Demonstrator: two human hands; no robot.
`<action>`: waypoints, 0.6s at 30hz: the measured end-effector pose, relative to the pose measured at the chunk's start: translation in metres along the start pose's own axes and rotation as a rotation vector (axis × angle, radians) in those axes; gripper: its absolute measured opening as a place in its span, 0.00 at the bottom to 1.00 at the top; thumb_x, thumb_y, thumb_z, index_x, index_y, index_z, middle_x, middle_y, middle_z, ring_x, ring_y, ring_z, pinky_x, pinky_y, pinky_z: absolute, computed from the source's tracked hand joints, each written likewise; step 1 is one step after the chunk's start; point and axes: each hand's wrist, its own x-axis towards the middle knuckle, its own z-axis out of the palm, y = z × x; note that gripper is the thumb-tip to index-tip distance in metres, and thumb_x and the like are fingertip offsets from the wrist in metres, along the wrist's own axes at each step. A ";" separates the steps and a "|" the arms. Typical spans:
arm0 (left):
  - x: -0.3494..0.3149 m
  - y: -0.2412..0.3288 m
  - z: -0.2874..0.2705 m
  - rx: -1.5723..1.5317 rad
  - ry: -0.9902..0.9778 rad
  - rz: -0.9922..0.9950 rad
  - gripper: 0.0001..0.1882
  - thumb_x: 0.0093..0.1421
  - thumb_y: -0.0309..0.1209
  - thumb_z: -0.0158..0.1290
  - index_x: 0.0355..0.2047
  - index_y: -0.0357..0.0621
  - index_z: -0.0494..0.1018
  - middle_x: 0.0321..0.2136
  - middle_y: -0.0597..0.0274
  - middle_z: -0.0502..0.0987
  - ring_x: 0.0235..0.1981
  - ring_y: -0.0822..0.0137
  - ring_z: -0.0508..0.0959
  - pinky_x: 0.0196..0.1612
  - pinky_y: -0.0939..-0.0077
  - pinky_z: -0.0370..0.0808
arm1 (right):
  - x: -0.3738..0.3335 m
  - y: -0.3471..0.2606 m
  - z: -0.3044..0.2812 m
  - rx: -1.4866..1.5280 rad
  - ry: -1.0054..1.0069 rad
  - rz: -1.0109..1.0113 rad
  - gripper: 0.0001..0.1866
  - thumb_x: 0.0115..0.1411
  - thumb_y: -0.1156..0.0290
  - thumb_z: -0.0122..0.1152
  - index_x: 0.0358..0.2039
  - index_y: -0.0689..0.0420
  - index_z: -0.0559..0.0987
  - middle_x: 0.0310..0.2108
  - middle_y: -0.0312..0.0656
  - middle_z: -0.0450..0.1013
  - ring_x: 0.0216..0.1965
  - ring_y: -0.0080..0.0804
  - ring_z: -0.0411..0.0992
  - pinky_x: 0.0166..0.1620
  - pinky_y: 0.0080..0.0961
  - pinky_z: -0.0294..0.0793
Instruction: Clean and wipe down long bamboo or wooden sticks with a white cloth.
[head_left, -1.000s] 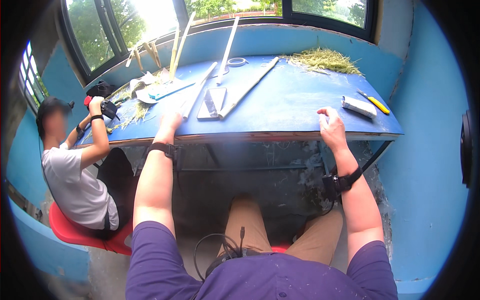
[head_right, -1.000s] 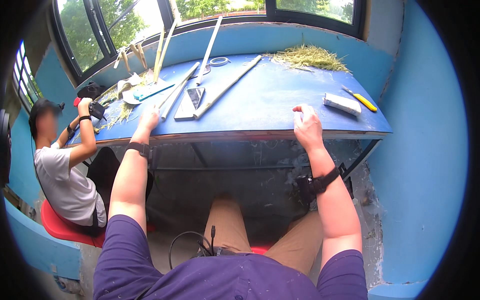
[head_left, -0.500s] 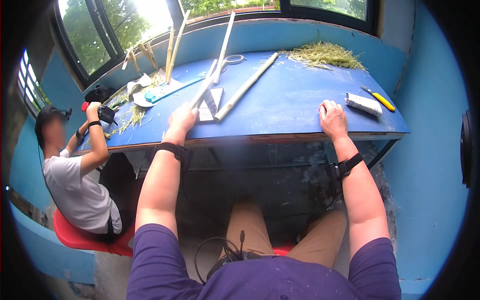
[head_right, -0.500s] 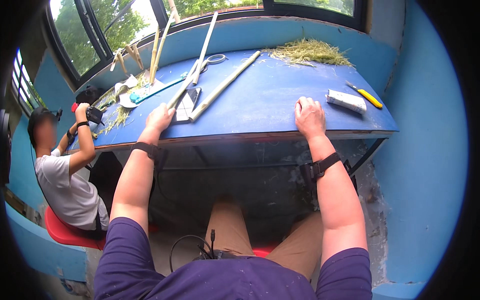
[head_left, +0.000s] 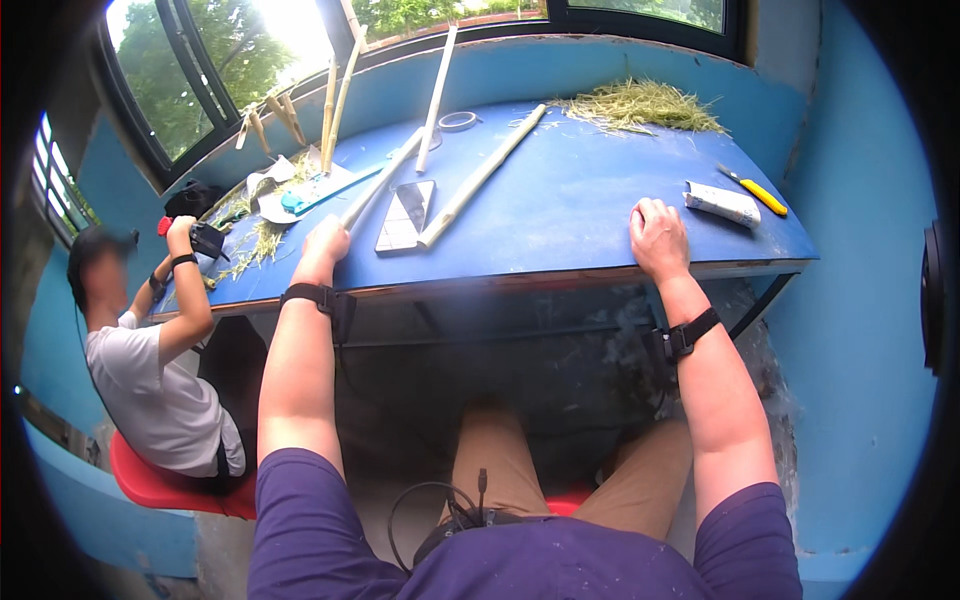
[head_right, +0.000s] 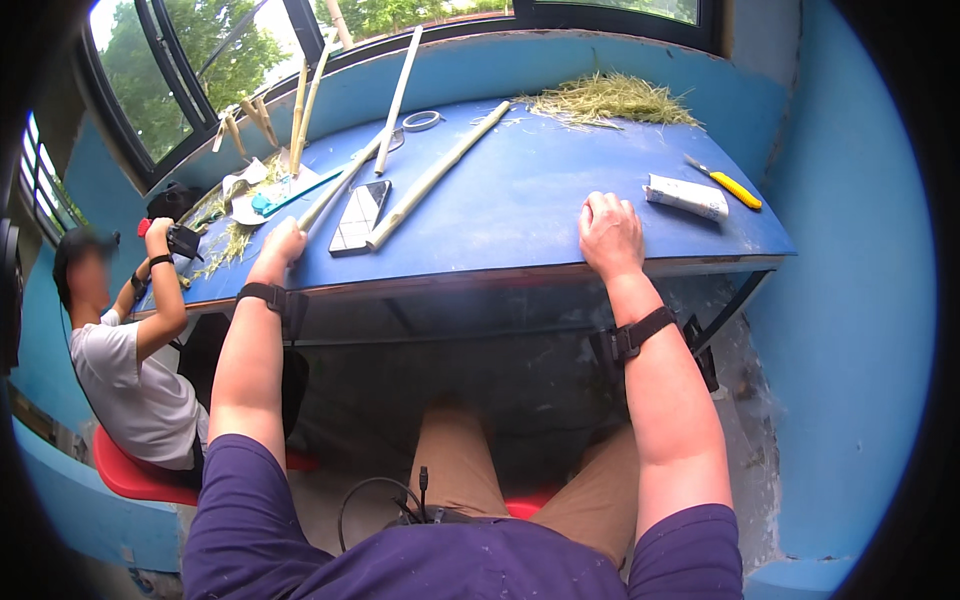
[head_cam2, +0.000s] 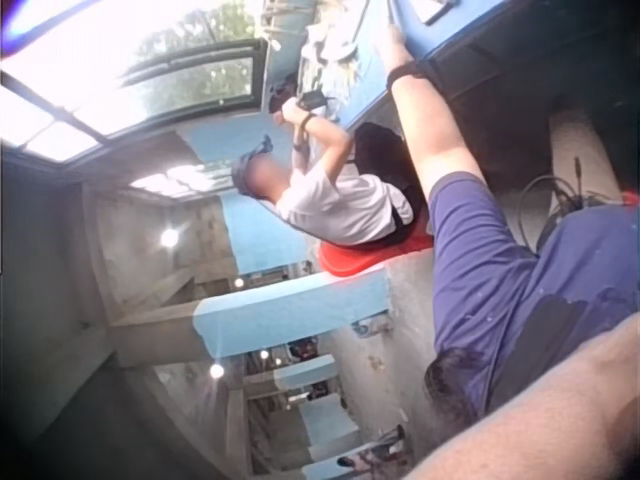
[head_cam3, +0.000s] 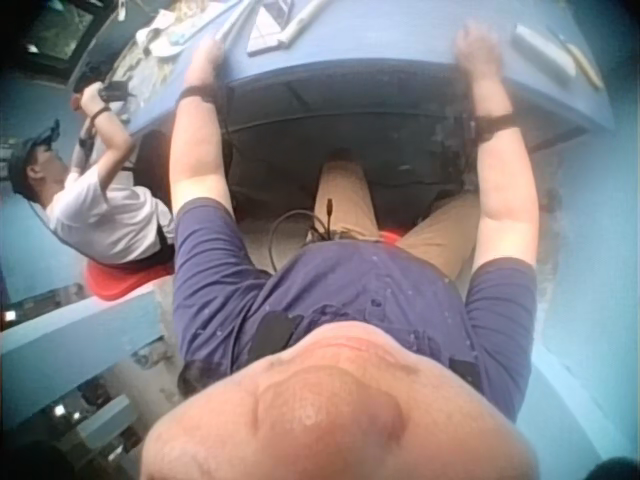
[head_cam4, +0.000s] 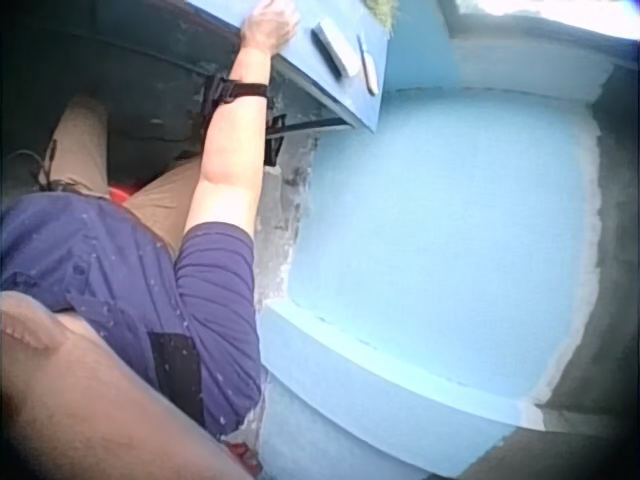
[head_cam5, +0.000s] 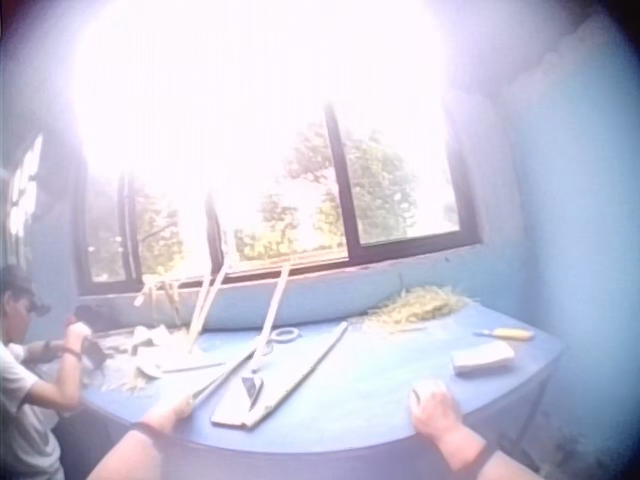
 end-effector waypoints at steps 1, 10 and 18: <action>-0.001 -0.002 -0.001 0.036 -0.014 0.010 0.15 0.55 0.32 0.48 0.42 0.40 0.74 0.41 0.42 0.77 0.46 0.47 0.76 0.49 0.56 0.72 | -0.002 0.000 0.000 -0.004 0.005 0.004 0.07 0.60 0.65 0.52 0.31 0.54 0.74 0.33 0.43 0.73 0.38 0.45 0.70 0.43 0.41 0.70; 0.007 -0.028 -0.007 0.076 0.004 -0.020 0.18 0.58 0.37 0.50 0.47 0.45 0.71 0.43 0.46 0.76 0.48 0.48 0.75 0.50 0.57 0.71 | -0.001 0.001 -0.001 0.005 0.022 -0.007 0.06 0.59 0.66 0.53 0.30 0.54 0.74 0.32 0.43 0.72 0.38 0.44 0.70 0.43 0.40 0.69; -0.006 -0.017 0.002 0.108 0.103 -0.044 0.24 0.59 0.53 0.50 0.46 0.48 0.69 0.44 0.48 0.76 0.48 0.46 0.75 0.48 0.53 0.71 | -0.003 0.000 -0.003 -0.018 0.006 0.001 0.06 0.59 0.66 0.53 0.30 0.54 0.74 0.32 0.43 0.72 0.38 0.44 0.70 0.43 0.39 0.69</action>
